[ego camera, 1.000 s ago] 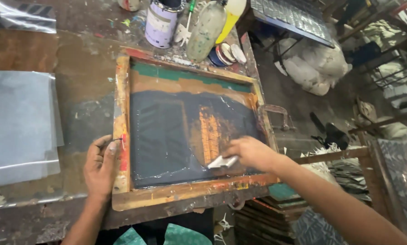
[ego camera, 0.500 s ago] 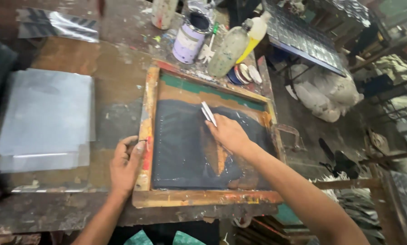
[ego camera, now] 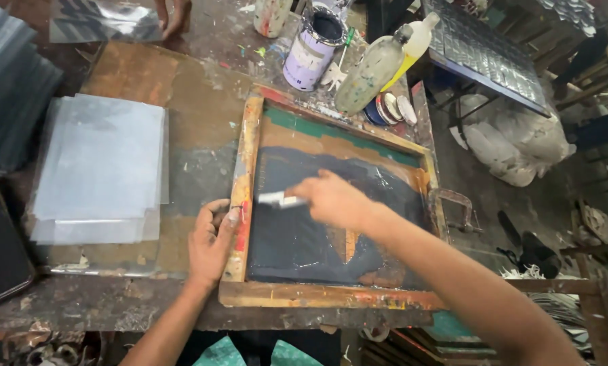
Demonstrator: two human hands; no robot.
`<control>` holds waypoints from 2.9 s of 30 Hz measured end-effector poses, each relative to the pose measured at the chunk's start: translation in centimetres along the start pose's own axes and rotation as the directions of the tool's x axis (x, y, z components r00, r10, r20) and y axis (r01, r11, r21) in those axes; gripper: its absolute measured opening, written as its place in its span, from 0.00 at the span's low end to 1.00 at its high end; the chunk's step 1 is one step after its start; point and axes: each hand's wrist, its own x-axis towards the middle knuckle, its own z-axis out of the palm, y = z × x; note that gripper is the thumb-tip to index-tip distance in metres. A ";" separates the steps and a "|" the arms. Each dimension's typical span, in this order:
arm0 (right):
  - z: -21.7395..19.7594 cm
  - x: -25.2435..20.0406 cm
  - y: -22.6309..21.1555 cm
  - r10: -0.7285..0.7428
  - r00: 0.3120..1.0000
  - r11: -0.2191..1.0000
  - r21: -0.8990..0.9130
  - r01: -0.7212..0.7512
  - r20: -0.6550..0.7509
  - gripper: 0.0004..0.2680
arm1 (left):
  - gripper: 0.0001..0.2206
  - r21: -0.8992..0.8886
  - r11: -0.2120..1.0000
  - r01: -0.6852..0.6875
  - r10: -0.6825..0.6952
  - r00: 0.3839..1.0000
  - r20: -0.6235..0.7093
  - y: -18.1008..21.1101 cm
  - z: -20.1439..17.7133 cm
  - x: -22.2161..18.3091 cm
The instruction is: Printing designs onto plastic sheets using a manual screen printing frame and squeegee.
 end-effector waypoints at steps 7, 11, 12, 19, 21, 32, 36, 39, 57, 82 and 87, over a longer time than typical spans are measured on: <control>0.4 -5.8 -5.3 -0.236 0.951 0.968 -0.034 0.247 0.199 0.23 | 0.16 -0.005 1.000 0.023 -0.023 1.000 0.012 0.7 -0.1 -0.3; -0.7 -7.5 -3.5 -0.361 0.915 0.910 -0.149 0.388 0.179 0.22 | 0.16 0.021 1.000 0.007 -0.008 1.000 0.013 0.4 -0.1 -0.4; -0.3 -8.4 -2.2 -0.350 0.922 0.917 -0.139 0.373 0.165 0.22 | 0.16 0.034 0.999 0.008 -0.009 0.999 0.032 0.0 -0.2 -0.4; 0.1 -15.7 5.8 -0.321 0.920 0.913 -0.186 0.364 0.227 0.17 | 0.14 -0.045 0.998 -0.053 0.055 0.997 0.048 -1.5 -0.4 -0.2; 0.3 -17.8 7.6 -0.310 0.922 0.913 -0.196 0.357 0.234 0.17 | 0.14 -0.069 0.996 -0.061 0.065 0.996 0.055 -1.9 -0.3 -0.1; 7.3 -24.9 11.6 0.597 0.786 0.789 0.062 -0.612 0.159 0.18 | 0.13 -0.064 0.993 -0.103 0.104 0.995 0.006 -1.6 -0.1 -0.3; 7.1 -21.2 9.5 0.700 0.684 0.666 0.157 -0.729 0.206 0.15 | 0.13 -0.056 0.992 -0.111 0.111 0.994 -0.004 -1.5 -0.1 -0.3; 8.8 -18.3 10.3 0.750 0.547 0.385 0.426 -0.819 0.373 0.18 | 0.14 -0.042 0.991 -0.130 0.130 0.992 -0.005 -0.8 -0.1 -0.4; 10.4 -12.6 13.7 0.668 0.701 0.208 0.843 -0.496 0.249 0.21 | 0.13 0.049 0.987 -0.150 0.150 0.989 0.013 -2.4 0.7 0.0; 2.5 -14.3 6.9 0.361 0.907 0.912 0.119 -0.392 0.217 0.21 | 0.14 0.005 0.999 -0.034 0.035 0.999 -0.025 -0.6 0.1 -0.3; 5.0 -16.2 4.4 0.542 0.798 0.735 0.312 -0.602 0.263 0.14 | 0.13 0.055 0.994 -0.097 0.098 0.995 -0.013 -1.0 -0.3 -0.5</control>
